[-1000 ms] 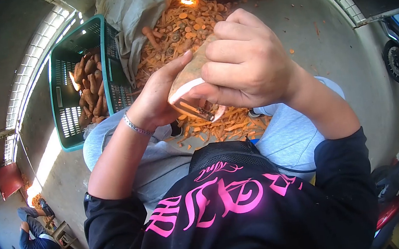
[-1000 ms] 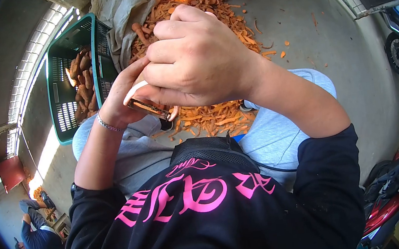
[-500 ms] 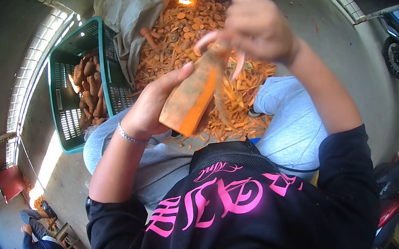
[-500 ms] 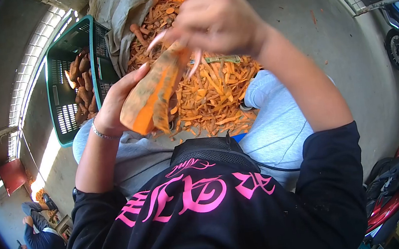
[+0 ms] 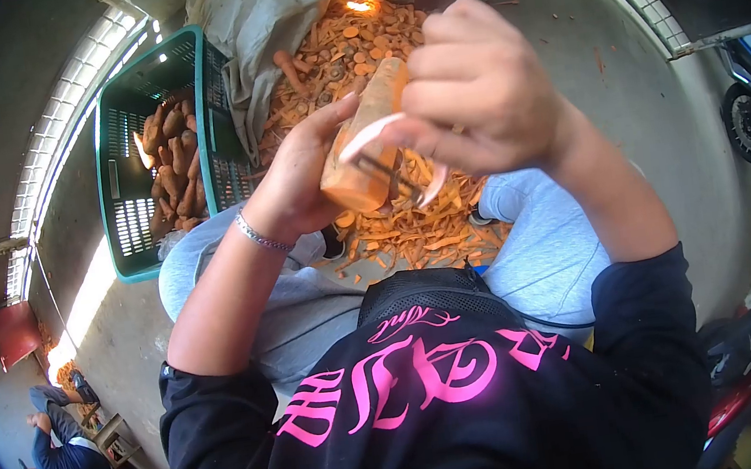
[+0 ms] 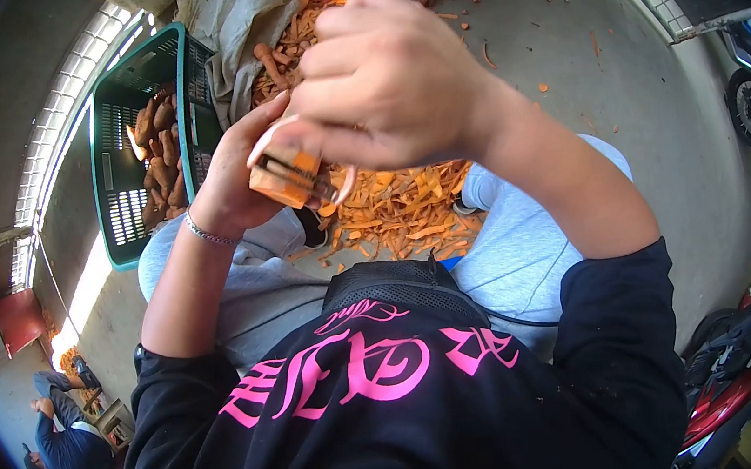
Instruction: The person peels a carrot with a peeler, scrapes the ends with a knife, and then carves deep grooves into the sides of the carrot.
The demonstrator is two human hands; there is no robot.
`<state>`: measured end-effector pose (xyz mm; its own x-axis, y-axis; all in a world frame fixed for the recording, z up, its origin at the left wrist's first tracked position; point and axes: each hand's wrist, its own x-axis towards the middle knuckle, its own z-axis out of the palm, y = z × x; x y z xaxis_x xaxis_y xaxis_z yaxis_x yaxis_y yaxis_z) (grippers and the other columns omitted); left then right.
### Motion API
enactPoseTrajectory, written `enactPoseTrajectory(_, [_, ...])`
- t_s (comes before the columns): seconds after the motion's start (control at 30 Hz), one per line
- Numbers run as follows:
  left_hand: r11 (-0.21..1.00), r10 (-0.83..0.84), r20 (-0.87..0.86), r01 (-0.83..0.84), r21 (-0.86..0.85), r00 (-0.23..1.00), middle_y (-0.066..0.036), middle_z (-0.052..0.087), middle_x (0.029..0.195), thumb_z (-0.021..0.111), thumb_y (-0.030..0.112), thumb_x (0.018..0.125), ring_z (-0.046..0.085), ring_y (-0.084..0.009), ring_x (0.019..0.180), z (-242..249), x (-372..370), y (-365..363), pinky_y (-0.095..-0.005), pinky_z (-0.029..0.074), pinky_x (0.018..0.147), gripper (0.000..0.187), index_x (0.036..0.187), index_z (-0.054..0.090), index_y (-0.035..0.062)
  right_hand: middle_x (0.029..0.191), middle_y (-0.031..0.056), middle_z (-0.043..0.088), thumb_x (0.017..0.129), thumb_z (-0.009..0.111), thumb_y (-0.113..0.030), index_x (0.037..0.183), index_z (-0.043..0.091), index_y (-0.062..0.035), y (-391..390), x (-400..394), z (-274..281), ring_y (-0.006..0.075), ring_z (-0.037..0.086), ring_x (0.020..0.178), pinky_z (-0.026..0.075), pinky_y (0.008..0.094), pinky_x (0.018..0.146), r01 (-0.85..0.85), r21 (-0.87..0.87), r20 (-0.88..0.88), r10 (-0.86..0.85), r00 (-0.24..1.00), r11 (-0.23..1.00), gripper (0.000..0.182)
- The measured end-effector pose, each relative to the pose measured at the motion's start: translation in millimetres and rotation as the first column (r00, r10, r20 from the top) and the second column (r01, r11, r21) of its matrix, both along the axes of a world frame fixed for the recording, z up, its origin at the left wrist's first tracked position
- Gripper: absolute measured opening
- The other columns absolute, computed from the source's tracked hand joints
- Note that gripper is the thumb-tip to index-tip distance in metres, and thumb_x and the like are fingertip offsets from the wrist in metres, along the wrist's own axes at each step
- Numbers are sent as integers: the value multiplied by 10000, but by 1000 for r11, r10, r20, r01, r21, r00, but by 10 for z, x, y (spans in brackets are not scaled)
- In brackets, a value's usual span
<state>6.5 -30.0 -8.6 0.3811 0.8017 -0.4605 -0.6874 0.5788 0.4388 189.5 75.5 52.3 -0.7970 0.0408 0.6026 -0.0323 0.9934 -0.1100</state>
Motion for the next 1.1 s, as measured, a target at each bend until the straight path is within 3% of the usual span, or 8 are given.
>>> enactPoseTrajectory(0.2, [998, 22, -41, -20, 61, 999, -95, 640, 994, 301, 252, 1034, 670, -175, 834, -54, 56, -14, -331, 584, 715, 360, 1199, 519, 19, 617, -17, 513, 833, 653, -364, 621, 576, -139, -126, -77, -56, 176, 507, 629, 379, 331, 644, -31, -13, -35, 31, 999, 999, 319])
enactPoseTrajectory(0.4, [999, 35, -266, -36, 2, 963, -53, 633, 835, 331, 364, 1033, 629, -152, 715, 65, 143, -47, -300, 535, 634, 406, 1039, 556, 25, 622, -19, 529, 841, 654, -369, 618, 582, -143, -113, -62, -88, 177, 514, 629, 376, 330, 642, -21, -24, 40, 22, 999, 999, 326])
enactPoseTrajectory(0.6, [997, 25, -279, -46, -69, 960, -92, 672, 1005, 397, 343, 1020, 669, -158, 841, 239, 186, -153, -285, 544, 729, 418, 1196, 565, 3, 623, -17, 529, 840, 672, -346, 654, 623, -153, 373, 111, -320, 181, 512, 632, 366, 327, 645, -44, -58, 52, 47, 998, 997, 272])
enactPoseTrajectory(0.63, [998, -30, -211, 19, -55, 977, -150, 651, 1127, 430, 347, 1006, 670, -225, 963, 132, 89, -179, -363, 546, 841, 470, 1299, 497, -15, 616, -1, 504, 851, 649, -287, 669, 616, -120, 549, 196, -366, 191, 482, 629, 354, 328, 646, 43, -67, 92, -37, 995, 997, 249])
enactPoseTrajectory(0.77, [996, -49, 24, 50, -71, 999, -192, 664, 1042, 434, 369, 997, 691, -267, 873, 128, -14, -188, -369, 574, 757, 481, 1236, 532, -37, 578, 24, 467, 912, 582, -215, 674, 599, -75, 1021, 425, -519, 195, 434, 600, 338, 328, 635, 378, -88, 193, -357, 914, 922, 276])
enactPoseTrajectory(0.9, [998, -60, -177, 57, -24, 982, -193, 661, 932, 454, 378, 977, 693, -305, 683, 188, 11, -91, -404, 585, 606, 479, 1186, 541, -44, 563, 32, 445, 917, 581, -218, 652, 576, -71, 708, 296, -137, 199, 402, 570, 318, 338, 600, 251, -181, 73, -241, 968, 951, 303])
enactPoseTrajectory(1.03, [997, 61, -55, -59, 47, 997, -126, 663, 909, 449, 339, 976, 678, -248, 752, 140, 86, -71, -380, 582, 620, 407, 1153, 558, -11, 619, -16, 511, 828, 682, -332, 649, 620, -154, 163, 102, 39, 180, 504, 631, 363, 326, 642, 59, 7, 49, -59, 997, 998, 260])
enactPoseTrajectory(1.1, [999, 29, -50, -27, 47, 998, -101, 664, 926, 448, 337, 980, 670, -208, 783, 95, 62, -45, -356, 579, 635, 388, 1150, 562, 8, 611, 3, 460, 793, 708, -289, 649, 599, -125, -8, 35, 31, 198, 444, 593, 331, 338, 607, -28, -43, 14, 29, 999, 999, 244])
